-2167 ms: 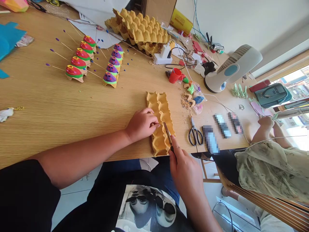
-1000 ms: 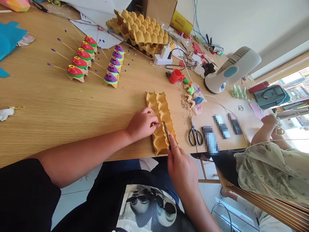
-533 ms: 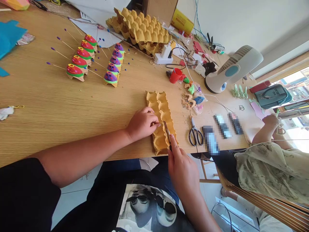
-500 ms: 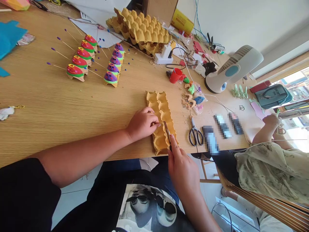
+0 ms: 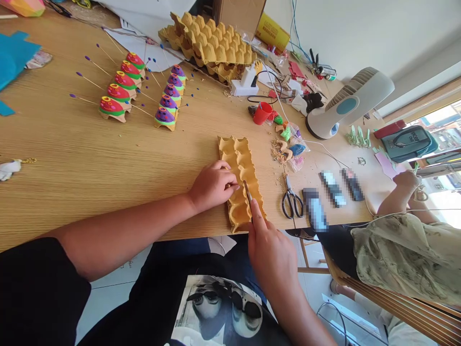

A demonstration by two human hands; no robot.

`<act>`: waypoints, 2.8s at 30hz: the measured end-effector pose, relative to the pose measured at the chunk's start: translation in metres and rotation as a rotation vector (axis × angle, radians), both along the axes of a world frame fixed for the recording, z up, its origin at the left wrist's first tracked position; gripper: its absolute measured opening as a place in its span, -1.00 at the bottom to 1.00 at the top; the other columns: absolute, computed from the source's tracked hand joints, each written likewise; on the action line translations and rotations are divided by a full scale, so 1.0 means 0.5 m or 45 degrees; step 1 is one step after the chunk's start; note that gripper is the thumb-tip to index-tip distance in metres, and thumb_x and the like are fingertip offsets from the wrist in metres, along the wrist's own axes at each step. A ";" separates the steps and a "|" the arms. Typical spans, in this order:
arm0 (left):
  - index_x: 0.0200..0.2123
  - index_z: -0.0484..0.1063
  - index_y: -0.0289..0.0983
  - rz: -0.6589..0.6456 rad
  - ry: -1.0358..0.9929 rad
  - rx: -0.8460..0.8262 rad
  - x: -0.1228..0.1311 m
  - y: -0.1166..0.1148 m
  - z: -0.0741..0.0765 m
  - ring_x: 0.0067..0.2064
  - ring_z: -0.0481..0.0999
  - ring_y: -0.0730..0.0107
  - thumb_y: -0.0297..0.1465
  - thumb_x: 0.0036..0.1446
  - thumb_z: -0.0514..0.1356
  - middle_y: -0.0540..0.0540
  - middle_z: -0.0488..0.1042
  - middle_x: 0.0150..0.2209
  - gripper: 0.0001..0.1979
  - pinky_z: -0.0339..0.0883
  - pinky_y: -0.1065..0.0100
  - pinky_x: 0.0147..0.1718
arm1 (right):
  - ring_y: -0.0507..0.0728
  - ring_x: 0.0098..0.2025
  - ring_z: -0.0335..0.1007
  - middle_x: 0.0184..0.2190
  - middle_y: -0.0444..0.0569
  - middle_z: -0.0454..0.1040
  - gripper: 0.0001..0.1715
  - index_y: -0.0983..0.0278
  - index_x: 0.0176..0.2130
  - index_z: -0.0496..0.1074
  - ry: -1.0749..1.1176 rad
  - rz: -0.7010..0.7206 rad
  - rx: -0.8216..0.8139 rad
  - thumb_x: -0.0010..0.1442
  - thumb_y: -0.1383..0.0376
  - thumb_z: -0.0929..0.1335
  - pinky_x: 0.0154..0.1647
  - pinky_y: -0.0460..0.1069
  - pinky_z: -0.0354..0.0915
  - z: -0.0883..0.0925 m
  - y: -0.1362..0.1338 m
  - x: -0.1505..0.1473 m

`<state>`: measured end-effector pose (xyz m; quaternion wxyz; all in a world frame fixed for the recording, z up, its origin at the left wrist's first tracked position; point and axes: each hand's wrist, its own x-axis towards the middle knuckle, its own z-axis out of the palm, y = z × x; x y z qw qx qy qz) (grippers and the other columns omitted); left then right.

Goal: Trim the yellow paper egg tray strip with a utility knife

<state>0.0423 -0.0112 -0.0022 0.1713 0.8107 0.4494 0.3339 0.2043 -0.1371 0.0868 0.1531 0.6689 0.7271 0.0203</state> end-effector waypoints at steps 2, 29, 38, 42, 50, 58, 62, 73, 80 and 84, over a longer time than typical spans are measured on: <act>-0.47 0.53 -0.21 -0.004 0.002 0.003 -0.001 0.000 0.000 0.04 0.48 0.08 -0.34 0.17 0.29 -0.06 0.57 -0.44 -0.83 0.38 0.12 -0.04 | 0.08 -0.41 0.55 -0.31 -0.04 0.62 -0.28 0.17 0.46 0.04 0.005 -0.003 0.005 0.40 0.30 0.25 -0.46 -0.08 0.25 -0.004 0.011 0.000; -0.45 0.54 -0.22 -0.019 0.021 0.020 0.002 -0.006 -0.001 0.03 0.48 0.09 -0.35 0.18 0.29 -0.05 0.57 -0.43 -0.84 0.41 0.13 -0.05 | 0.11 -0.41 0.54 -0.32 -0.05 0.58 -0.22 0.19 0.47 -0.02 -0.053 0.014 -0.047 0.37 0.33 0.27 -0.46 -0.04 0.28 -0.005 0.008 -0.002; -0.46 0.52 -0.22 -0.039 -0.003 0.019 0.004 -0.007 0.000 0.03 0.47 0.08 -0.36 0.18 0.27 -0.06 0.56 -0.44 -0.83 0.41 0.12 -0.03 | 0.11 -0.42 0.54 -0.35 -0.07 0.58 -0.23 0.20 0.47 -0.02 -0.057 -0.008 -0.063 0.38 0.30 0.27 -0.47 -0.05 0.27 -0.005 0.015 -0.005; -0.46 0.53 -0.21 -0.026 -0.001 -0.007 0.005 -0.010 0.003 0.04 0.48 0.11 -0.36 0.18 0.28 -0.05 0.57 -0.41 -0.84 0.41 0.14 -0.04 | 0.10 -0.41 0.54 -0.31 -0.08 0.58 -0.22 0.15 0.47 -0.05 -0.049 -0.003 -0.059 0.39 0.32 0.26 -0.46 -0.05 0.27 -0.003 -0.003 0.003; -0.45 0.53 -0.21 -0.030 0.031 0.026 0.005 -0.007 -0.003 0.03 0.48 0.10 -0.34 0.18 0.27 -0.06 0.56 -0.43 -0.84 0.40 0.13 -0.05 | 0.10 -0.40 0.55 -0.33 -0.05 0.59 -0.24 0.21 0.47 -0.02 -0.053 -0.031 -0.064 0.38 0.31 0.26 -0.44 -0.05 0.29 -0.005 0.020 -0.011; -0.43 0.55 -0.19 -0.011 0.009 0.022 0.007 -0.009 -0.002 0.04 0.48 0.11 -0.35 0.18 0.28 -0.05 0.59 -0.39 -0.86 0.38 0.13 -0.08 | 0.07 -0.39 0.54 -0.32 -0.06 0.59 -0.24 0.18 0.47 -0.05 -0.082 0.007 -0.069 0.40 0.32 0.25 -0.45 -0.08 0.26 0.004 -0.039 0.017; -0.43 0.56 -0.19 -0.012 0.011 0.015 0.006 -0.009 -0.002 0.04 0.48 0.11 -0.36 0.18 0.28 -0.06 0.59 -0.39 -0.87 0.38 0.13 -0.07 | 0.08 -0.42 0.53 -0.36 -0.08 0.57 -0.17 0.18 0.48 -0.09 -0.093 0.016 -0.069 0.36 0.35 0.27 -0.48 -0.07 0.23 0.006 -0.048 0.018; -0.44 0.55 -0.20 -0.003 -0.027 0.003 0.007 -0.009 -0.001 0.02 0.49 0.10 -0.36 0.17 0.28 -0.06 0.59 -0.39 -0.86 0.39 0.11 -0.05 | 0.06 -0.46 0.54 -0.37 -0.12 0.61 -0.32 0.15 0.42 0.13 0.069 0.025 -0.032 0.38 0.30 0.29 -0.56 -0.09 0.15 0.046 -0.046 0.041; -0.44 0.55 -0.18 -0.003 -0.025 -0.006 0.006 -0.009 -0.005 0.05 0.47 0.11 -0.35 0.18 0.26 -0.05 0.60 -0.36 -0.86 0.39 0.10 -0.02 | 0.09 -0.34 0.59 -0.20 -0.06 0.66 -0.37 0.14 0.42 0.14 0.247 -0.055 0.117 0.43 0.27 0.23 -0.44 -0.08 0.30 0.058 -0.022 0.042; -0.42 0.56 -0.18 -0.014 -0.018 -0.006 0.006 -0.007 -0.005 0.04 0.48 0.10 -0.35 0.17 0.27 -0.06 0.60 -0.36 -0.88 0.38 0.09 -0.03 | 0.08 -0.37 0.59 -0.21 -0.06 0.67 -0.38 0.13 0.40 0.19 0.176 -0.058 0.059 0.41 0.27 0.26 -0.46 -0.10 0.28 0.035 -0.011 0.033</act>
